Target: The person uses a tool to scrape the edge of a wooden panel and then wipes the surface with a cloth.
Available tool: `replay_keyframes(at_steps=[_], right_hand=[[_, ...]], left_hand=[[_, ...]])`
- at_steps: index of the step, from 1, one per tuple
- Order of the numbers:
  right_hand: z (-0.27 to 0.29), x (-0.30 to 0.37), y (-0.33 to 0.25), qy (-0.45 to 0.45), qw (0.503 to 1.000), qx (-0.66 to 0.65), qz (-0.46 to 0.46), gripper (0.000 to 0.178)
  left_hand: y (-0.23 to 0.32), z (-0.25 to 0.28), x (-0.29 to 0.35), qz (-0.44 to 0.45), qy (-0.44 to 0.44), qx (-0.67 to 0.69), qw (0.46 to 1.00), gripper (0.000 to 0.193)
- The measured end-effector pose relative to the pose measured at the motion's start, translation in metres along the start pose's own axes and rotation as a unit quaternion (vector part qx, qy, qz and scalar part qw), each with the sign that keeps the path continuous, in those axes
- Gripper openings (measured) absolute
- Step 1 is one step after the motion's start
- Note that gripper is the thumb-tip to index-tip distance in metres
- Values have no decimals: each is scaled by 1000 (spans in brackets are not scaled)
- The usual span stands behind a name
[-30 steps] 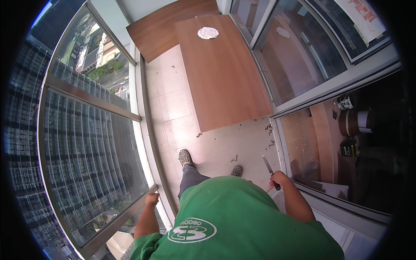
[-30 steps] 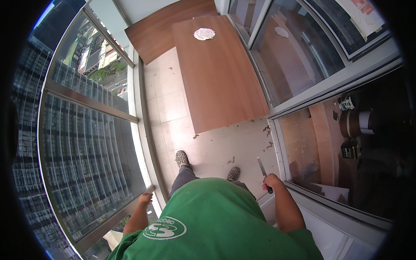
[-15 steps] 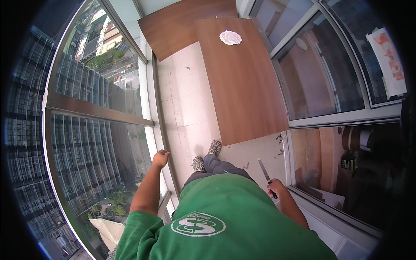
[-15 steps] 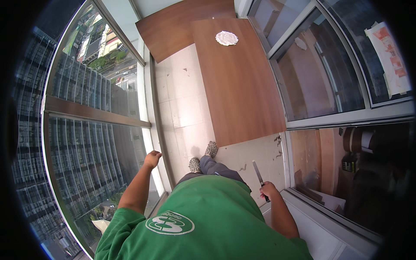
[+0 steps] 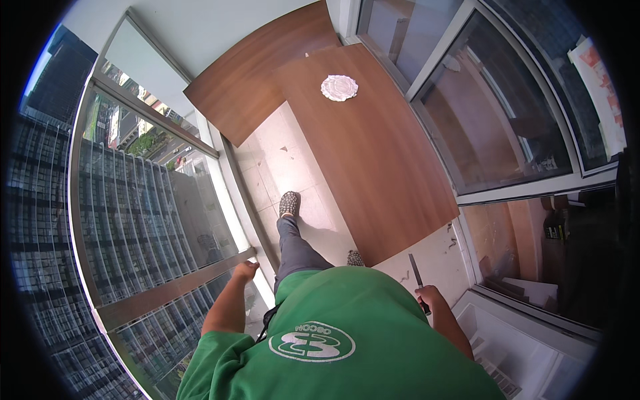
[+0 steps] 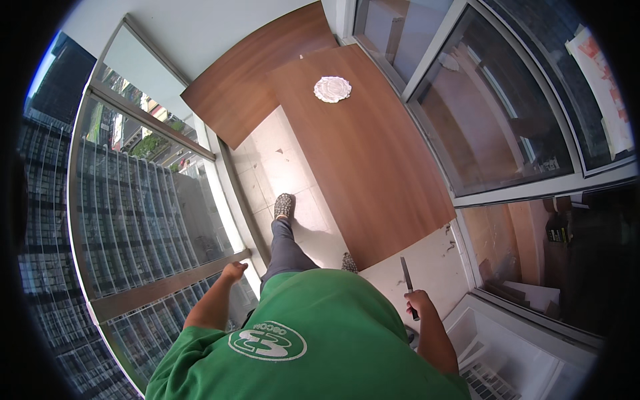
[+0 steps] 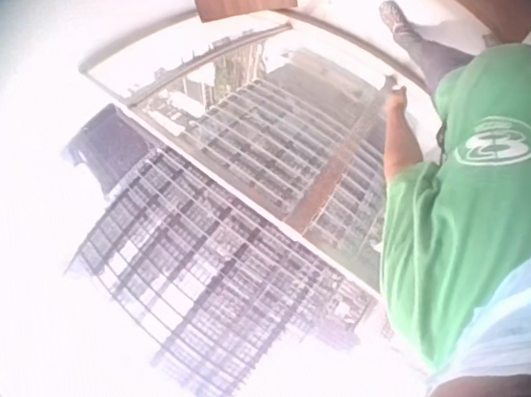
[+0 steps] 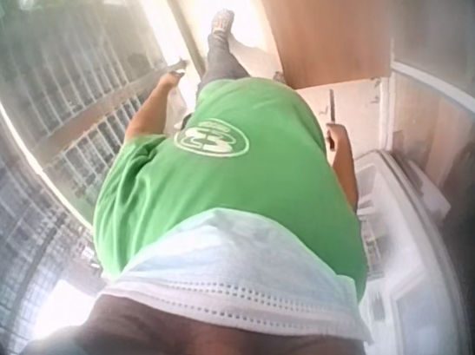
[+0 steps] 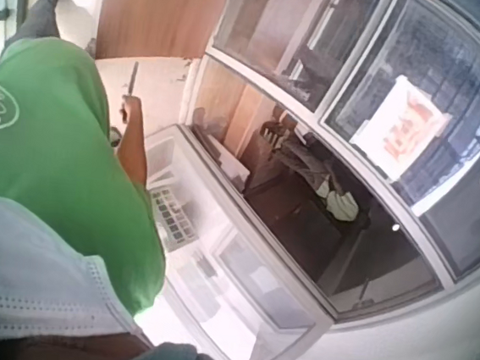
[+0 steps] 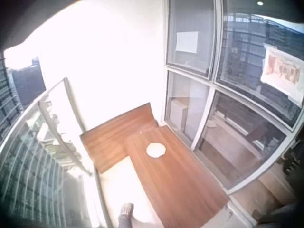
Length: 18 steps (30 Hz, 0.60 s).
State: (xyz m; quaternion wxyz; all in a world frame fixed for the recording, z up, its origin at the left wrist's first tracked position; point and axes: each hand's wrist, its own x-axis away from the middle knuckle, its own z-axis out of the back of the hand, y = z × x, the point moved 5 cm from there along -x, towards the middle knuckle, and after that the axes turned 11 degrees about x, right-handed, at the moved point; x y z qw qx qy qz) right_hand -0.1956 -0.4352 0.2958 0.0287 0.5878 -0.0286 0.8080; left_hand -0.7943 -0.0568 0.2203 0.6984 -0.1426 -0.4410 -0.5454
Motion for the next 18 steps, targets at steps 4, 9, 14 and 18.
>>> replay_keyframes(at_steps=[4, 9, 14, 18], right_hand=[[-45, 14, -21, 30, 994, -65, -79, 17], [-92, 104, -65, 66, 984, -75, -151, 17], [-123, 134, -111, 77, 968, -176, -162, 16], [-145, 133, -151, 61, 972, -171, -150, 17]], left_hand=[[67, 64, -103, -43, -56, -78, 994, 59], [233, 180, -194, -158, -37, -32, 986, 57], [397, 266, -240, -262, -1, -58, 963, 55], [488, 254, -248, -305, -32, -48, 951, 47]])
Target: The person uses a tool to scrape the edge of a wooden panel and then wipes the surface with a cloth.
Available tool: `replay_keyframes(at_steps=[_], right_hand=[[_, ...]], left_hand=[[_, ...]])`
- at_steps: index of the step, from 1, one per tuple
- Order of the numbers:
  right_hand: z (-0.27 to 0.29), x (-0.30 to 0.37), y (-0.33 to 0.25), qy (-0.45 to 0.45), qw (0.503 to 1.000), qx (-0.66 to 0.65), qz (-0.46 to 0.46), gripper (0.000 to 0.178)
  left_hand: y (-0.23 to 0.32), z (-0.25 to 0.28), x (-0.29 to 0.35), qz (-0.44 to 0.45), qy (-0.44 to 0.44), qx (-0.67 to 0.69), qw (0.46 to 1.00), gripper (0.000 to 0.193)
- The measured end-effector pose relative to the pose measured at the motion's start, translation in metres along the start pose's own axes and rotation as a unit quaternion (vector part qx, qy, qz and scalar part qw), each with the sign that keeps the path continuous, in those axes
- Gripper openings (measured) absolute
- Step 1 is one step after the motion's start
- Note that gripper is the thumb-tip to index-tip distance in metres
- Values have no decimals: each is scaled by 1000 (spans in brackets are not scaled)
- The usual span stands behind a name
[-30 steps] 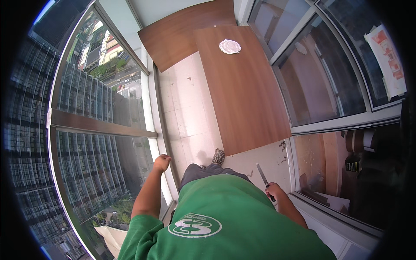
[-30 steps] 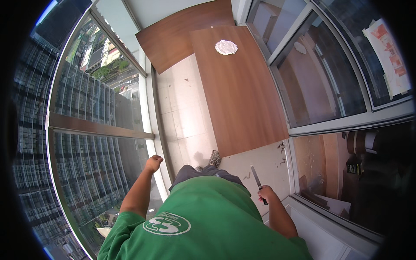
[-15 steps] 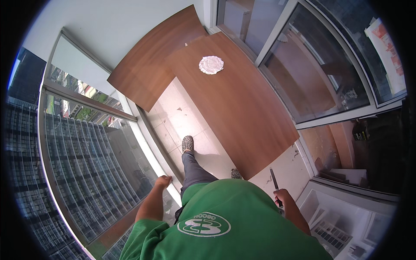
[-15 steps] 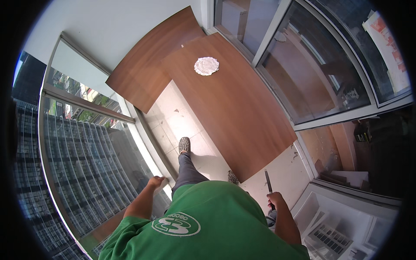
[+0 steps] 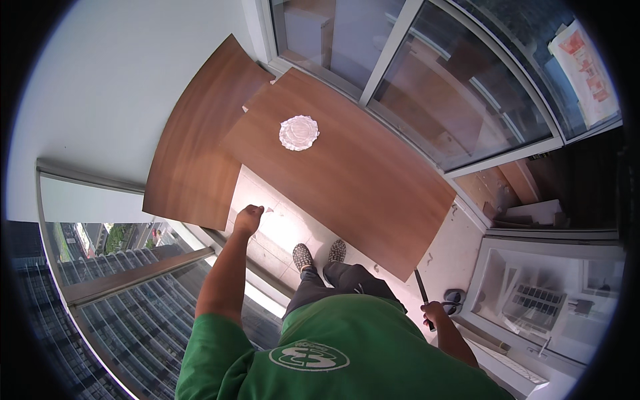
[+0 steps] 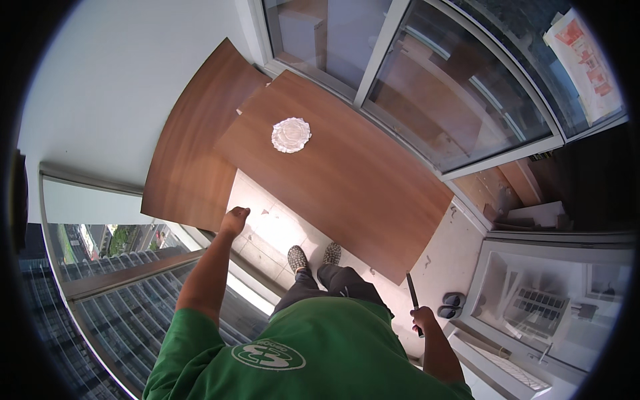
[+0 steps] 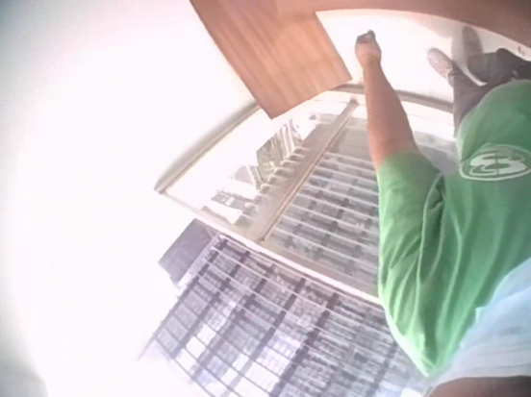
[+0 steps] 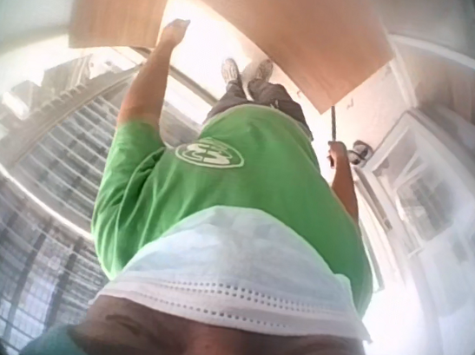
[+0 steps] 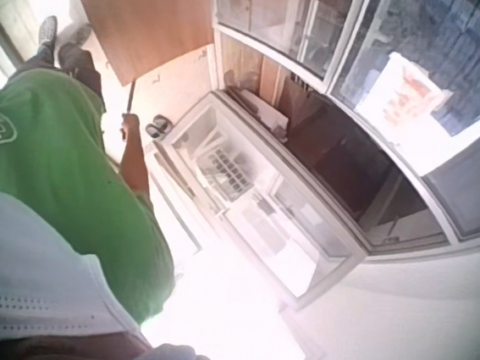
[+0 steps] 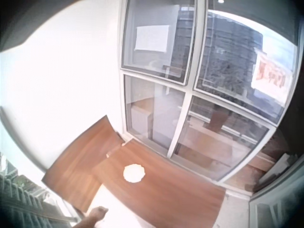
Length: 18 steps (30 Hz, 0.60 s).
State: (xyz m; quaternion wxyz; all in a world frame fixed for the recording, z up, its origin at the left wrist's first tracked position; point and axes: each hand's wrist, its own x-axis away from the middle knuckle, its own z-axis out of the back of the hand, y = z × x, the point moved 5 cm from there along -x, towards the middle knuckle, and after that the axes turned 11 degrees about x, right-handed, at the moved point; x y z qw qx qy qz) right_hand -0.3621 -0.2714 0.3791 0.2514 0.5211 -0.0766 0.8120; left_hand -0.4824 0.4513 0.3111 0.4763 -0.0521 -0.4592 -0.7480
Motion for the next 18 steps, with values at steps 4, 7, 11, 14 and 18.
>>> replay_keyframes(at_steps=[4, 7, 11, 14, 18], right_hand=[[-37, -20, -31, -19, 994, -95, 45, 17], [-49, -35, -73, -7, 991, -87, 103, 22], [-42, -51, -131, -41, 989, -58, 128, 20], [-35, -37, -184, -75, 972, -177, 136, 19], [-21, -42, -230, 59, 944, -155, 287, 12]], left_hand=[[33, -47, -22, -19, -116, 43, 992, 48], [64, -70, -34, -42, -174, -81, 980, 51], [40, -66, -51, 22, -200, -143, 969, 52], [2, -56, -71, 58, -217, -230, 947, 51], [10, -36, -117, 38, -190, -240, 951, 42]])
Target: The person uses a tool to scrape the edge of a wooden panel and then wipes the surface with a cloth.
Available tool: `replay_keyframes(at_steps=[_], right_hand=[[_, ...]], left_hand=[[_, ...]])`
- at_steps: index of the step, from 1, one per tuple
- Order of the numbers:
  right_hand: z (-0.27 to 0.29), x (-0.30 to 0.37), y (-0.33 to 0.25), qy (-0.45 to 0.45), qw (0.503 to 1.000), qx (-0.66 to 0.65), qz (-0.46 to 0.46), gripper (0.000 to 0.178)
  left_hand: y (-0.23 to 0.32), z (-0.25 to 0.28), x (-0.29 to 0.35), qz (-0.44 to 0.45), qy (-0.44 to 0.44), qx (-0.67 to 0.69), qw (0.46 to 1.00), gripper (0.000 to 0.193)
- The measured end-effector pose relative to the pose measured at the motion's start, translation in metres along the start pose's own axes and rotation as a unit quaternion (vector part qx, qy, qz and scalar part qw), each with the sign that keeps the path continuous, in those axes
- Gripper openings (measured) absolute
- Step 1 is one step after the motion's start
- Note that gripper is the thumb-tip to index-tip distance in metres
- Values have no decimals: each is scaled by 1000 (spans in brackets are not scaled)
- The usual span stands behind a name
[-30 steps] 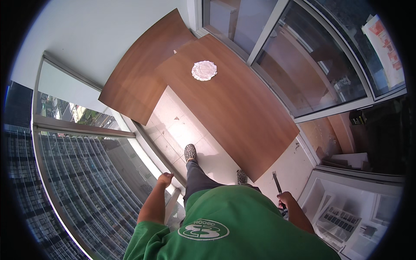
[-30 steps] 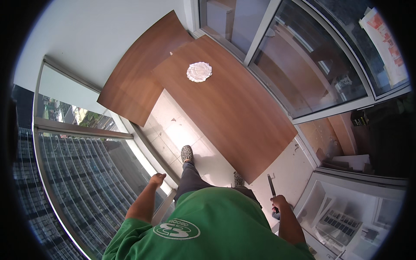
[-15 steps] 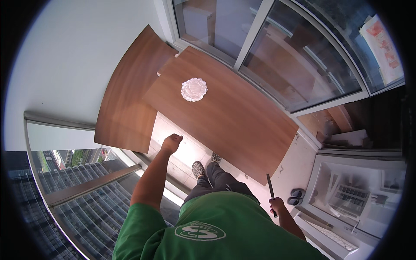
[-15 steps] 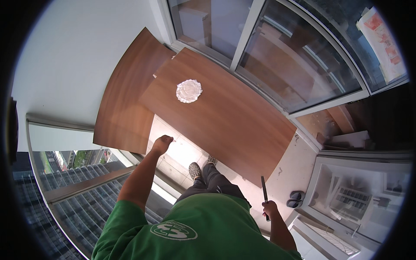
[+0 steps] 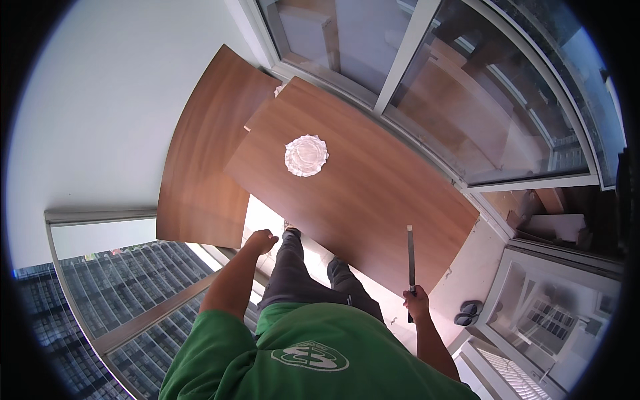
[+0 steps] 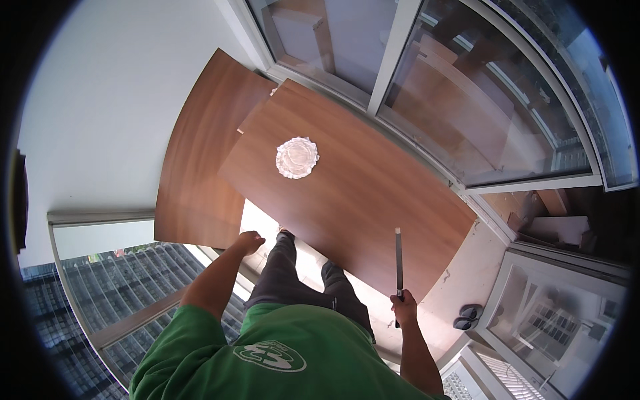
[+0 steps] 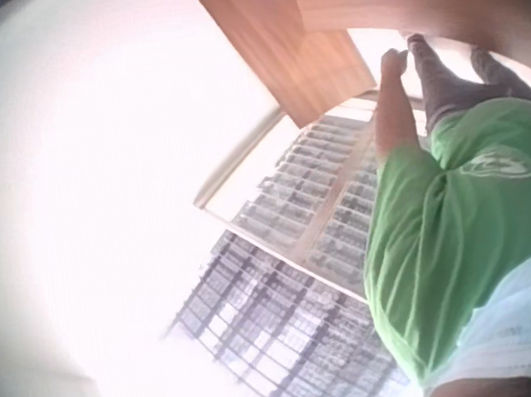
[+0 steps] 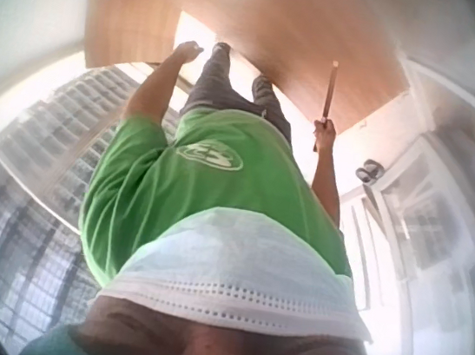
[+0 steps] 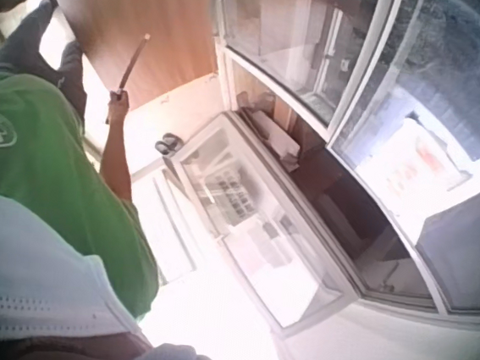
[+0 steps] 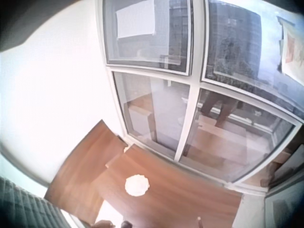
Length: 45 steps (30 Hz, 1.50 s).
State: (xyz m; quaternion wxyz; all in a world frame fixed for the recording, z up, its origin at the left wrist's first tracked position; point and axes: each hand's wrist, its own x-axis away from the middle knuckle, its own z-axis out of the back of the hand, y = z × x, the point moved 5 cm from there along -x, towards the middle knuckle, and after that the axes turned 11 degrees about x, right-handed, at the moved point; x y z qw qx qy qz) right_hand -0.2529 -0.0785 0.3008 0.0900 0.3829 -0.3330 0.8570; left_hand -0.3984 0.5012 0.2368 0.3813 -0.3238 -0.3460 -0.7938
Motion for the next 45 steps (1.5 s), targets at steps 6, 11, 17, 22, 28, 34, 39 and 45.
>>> replay_keyframes(at_steps=[6, 11, 17, 22, 28, 34, 39, 45], right_hand=[[-34, 5, -37, -34, 985, -43, -161, 13], [-78, 23, -65, -9, 975, -7, -221, 15], [-146, 33, -116, -16, 950, -6, -313, 12], [-186, 8, -195, -34, 946, -14, -323, 13], [-214, -19, -274, -33, 951, -25, -308, 9], [-221, -34, -298, -37, 953, -33, -300, 12], [-222, -31, -293, -11, 950, -28, -311, 13], [-232, -32, -286, 0, 944, -80, -321, 15]], left_hand=[[16, 92, -112, -75, 99, 50, 991, 22], [36, 226, -248, -113, 242, 69, 961, 15], [56, 310, -383, -42, 247, 29, 968, 21], [70, 331, -452, -161, 241, -47, 956, 26], [50, 321, -503, -301, 242, -162, 908, 24], [35, 336, -521, -251, 311, -113, 910, 18], [53, 366, -523, -237, 380, 166, 878, 16], [209, 373, -501, -370, 301, 359, 803, 15]])
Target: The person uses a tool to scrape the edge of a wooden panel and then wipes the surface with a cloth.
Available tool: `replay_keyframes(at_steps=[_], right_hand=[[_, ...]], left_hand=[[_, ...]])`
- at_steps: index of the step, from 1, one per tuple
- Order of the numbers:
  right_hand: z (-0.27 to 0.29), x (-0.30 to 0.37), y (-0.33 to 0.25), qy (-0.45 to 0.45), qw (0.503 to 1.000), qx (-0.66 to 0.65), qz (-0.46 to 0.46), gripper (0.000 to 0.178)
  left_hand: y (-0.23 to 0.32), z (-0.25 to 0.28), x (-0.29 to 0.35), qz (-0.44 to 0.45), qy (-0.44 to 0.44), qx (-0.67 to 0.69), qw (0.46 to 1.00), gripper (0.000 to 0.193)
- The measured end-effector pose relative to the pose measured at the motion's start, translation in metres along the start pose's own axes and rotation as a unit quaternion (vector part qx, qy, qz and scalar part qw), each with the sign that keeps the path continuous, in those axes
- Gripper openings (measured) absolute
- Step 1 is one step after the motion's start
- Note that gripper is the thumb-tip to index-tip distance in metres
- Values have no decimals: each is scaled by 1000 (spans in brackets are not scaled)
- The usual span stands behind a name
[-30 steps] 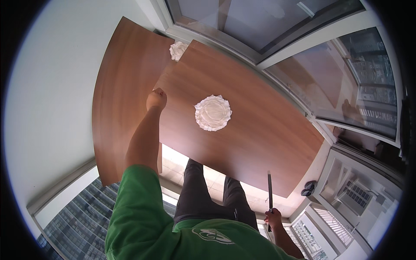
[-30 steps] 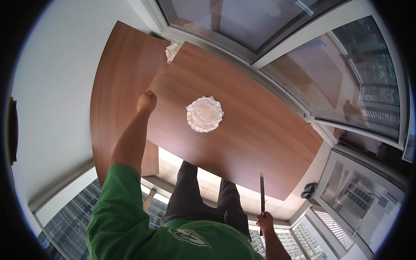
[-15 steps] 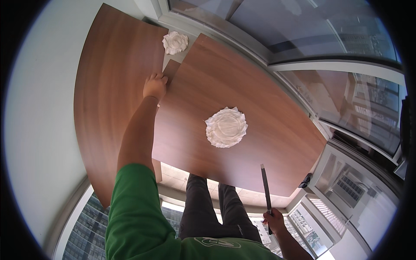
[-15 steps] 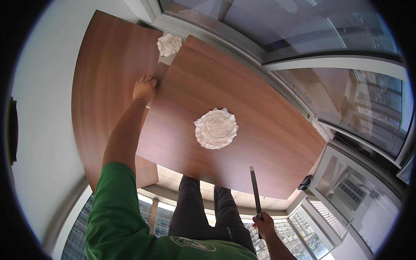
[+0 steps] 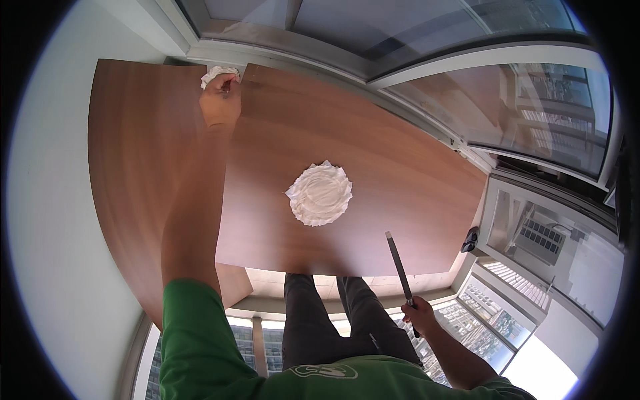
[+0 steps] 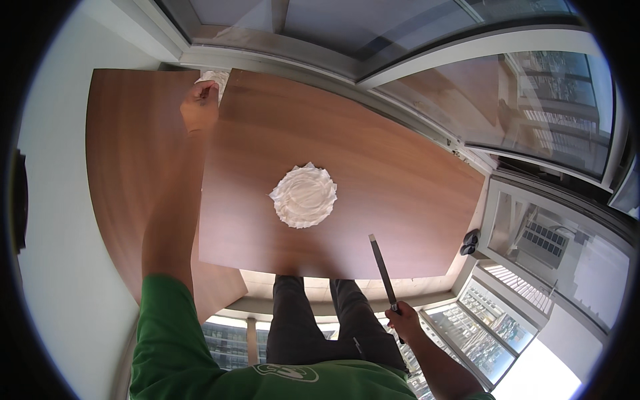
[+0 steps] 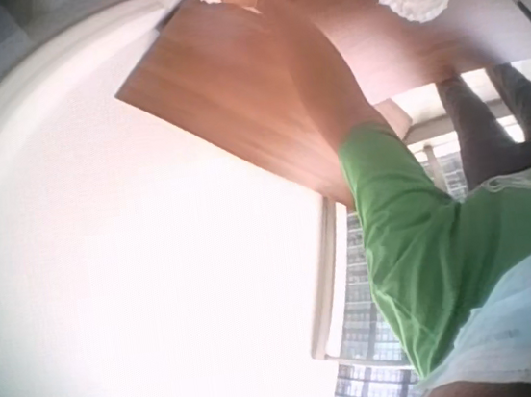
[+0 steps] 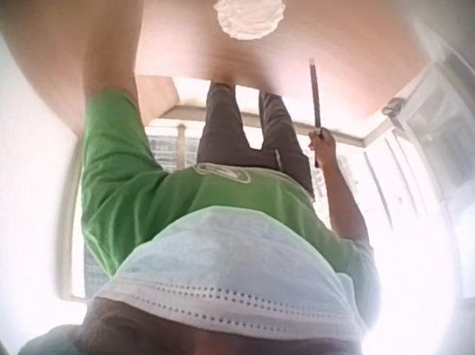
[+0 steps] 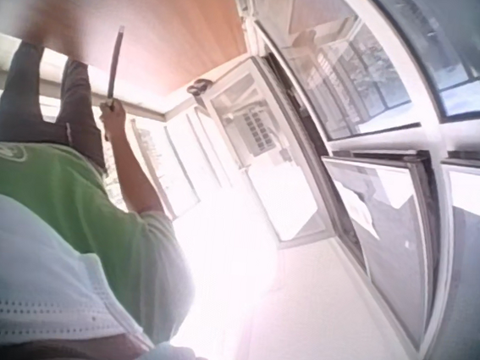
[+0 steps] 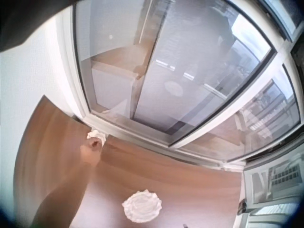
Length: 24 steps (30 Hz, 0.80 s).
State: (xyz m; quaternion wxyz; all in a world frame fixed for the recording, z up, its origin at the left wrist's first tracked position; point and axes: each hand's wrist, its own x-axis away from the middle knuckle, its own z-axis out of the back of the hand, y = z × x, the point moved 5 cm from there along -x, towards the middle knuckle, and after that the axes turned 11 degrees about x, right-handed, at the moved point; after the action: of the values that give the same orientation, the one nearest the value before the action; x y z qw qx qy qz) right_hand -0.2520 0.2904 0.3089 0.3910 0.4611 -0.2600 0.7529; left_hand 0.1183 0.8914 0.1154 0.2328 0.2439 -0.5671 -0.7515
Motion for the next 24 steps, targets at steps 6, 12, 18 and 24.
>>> replay_keyframes(at_steps=[6, 12, 18, 24], right_hand=[[2, -3, 3, -24, 999, -7, 40, 17], [15, -29, -3, -13, 996, -1, 84, 23], [51, -118, -67, -5, 985, 48, 165, 30], [112, -192, -211, 6, 962, 58, 267, 27]], left_hand=[[22, -107, -32, 67, -189, -153, 968, 28], [-36, -120, 42, -21, -170, -265, 949, 47], [-45, -108, 161, 30, -138, -432, 891, 69], [-66, -109, 194, -22, -93, -512, 854, 72]])
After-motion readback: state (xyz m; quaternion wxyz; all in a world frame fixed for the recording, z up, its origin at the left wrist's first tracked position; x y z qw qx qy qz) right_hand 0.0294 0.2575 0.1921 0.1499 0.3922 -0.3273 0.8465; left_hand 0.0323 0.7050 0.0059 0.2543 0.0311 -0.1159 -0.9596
